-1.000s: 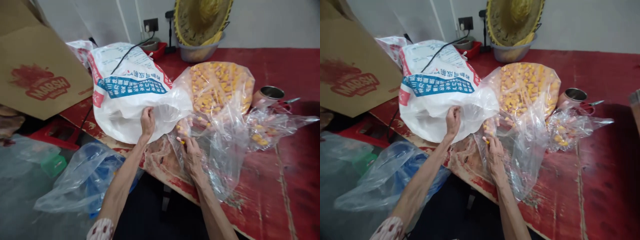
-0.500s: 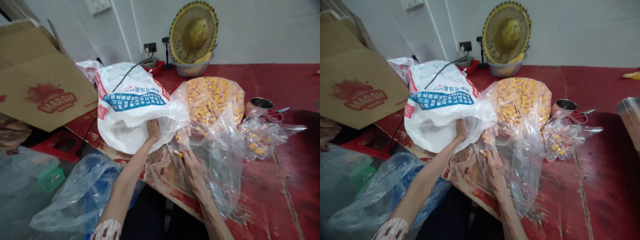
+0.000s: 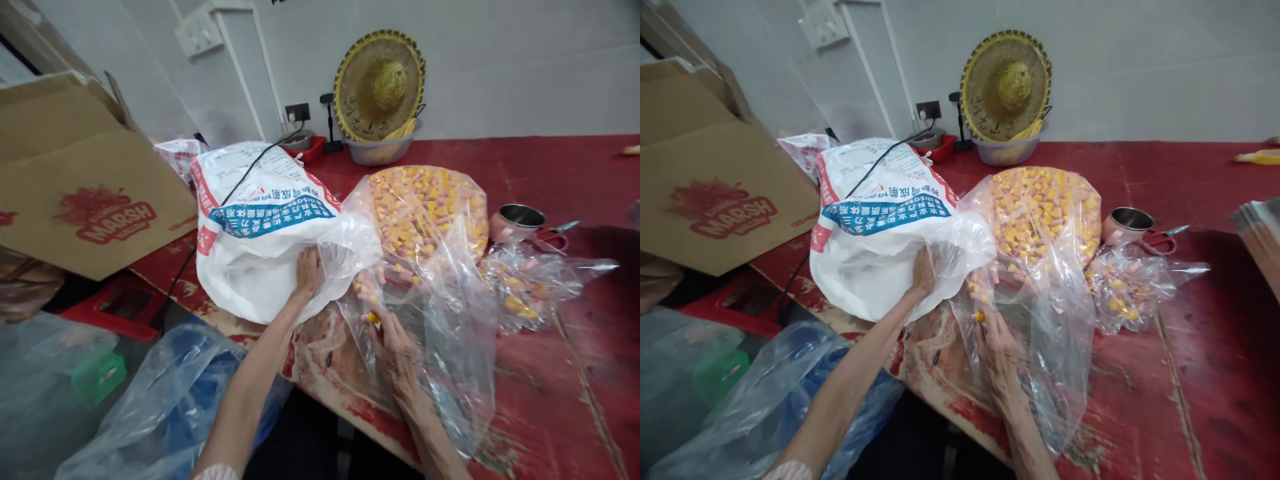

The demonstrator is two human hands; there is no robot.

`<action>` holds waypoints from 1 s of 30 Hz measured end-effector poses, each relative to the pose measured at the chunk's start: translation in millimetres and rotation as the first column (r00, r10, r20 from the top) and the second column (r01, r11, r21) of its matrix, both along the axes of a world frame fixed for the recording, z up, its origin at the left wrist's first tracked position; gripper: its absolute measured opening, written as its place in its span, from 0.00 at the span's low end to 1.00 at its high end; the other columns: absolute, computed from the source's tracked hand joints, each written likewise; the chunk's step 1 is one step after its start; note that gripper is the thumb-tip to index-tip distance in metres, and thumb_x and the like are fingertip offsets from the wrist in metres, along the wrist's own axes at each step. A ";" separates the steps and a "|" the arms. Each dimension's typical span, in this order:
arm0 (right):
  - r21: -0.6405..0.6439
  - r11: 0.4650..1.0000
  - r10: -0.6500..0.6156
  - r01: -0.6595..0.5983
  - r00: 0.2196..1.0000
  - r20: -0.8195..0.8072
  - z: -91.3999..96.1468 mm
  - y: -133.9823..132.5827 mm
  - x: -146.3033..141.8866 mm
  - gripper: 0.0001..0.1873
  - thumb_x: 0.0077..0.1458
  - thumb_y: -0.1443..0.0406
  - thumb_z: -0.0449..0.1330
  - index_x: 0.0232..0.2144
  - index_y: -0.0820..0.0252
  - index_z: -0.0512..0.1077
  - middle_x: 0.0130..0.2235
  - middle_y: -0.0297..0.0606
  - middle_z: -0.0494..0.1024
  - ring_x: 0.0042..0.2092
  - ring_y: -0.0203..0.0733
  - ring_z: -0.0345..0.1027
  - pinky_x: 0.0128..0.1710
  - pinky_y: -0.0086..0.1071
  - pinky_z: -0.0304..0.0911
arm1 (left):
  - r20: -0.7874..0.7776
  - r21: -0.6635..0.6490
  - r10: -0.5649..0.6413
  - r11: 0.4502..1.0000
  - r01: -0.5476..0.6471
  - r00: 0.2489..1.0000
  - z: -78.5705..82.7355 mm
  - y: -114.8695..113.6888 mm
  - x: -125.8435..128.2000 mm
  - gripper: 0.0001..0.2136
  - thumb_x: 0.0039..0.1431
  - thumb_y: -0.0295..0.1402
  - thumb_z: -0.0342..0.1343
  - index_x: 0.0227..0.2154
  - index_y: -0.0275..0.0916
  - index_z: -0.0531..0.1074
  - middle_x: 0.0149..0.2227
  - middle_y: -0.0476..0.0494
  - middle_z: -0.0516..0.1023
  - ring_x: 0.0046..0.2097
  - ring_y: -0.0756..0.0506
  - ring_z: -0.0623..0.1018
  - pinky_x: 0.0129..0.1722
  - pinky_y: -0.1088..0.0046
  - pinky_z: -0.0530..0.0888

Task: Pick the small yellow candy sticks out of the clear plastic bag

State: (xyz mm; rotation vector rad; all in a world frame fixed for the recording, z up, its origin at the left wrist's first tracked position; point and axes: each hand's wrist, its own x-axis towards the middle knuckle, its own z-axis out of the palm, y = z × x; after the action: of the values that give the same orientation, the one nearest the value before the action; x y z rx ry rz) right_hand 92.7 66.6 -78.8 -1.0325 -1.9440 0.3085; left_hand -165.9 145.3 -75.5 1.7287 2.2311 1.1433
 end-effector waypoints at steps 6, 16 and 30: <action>0.027 0.999 0.028 -0.025 0.995 -0.093 0.1 -1.1 1.5 0.21 0.80 0.52 0.50 0.50 0.58 0.76 0.44 0.43 0.82 0.38 0.43 0.77 0.39 0.33 0.69 | -0.203 -0.216 0.007 0.975 -0.052 0.979 13.0 -72.6 -20.3 0.21 0.68 0.25 0.50 0.61 0.39 0.73 0.61 0.32 0.75 0.62 0.32 0.71 0.66 0.47 0.68; 0.005 0.999 -0.041 0.042 0.990 -0.132 -2.1 -2.6 3.8 0.22 0.80 0.52 0.48 0.50 0.57 0.77 0.45 0.45 0.81 0.41 0.45 0.76 0.40 0.34 0.68 | -0.413 -0.353 -0.194 0.935 0.040 0.890 31.7 -128.5 -7.2 0.28 0.64 0.20 0.50 0.65 0.45 0.72 0.64 0.37 0.70 0.60 0.35 0.73 0.60 0.56 0.75; -0.186 0.982 0.019 -0.038 0.995 -0.101 5.9 -0.2 -1.1 0.17 0.78 0.61 0.51 0.41 0.56 0.78 0.41 0.42 0.79 0.41 0.44 0.75 0.41 0.31 0.66 | 0.642 -0.025 -0.042 0.997 0.076 0.766 39.0 -120.5 44.7 0.28 0.53 0.48 0.67 0.52 0.40 0.67 0.31 0.51 0.77 0.26 0.49 0.73 0.26 0.75 0.68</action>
State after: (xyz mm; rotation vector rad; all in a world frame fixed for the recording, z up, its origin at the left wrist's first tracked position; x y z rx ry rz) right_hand 91.7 66.4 -73.0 -1.0892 -1.8682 0.5580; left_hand -121.2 24.8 -36.5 1.1211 1.7409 1.3817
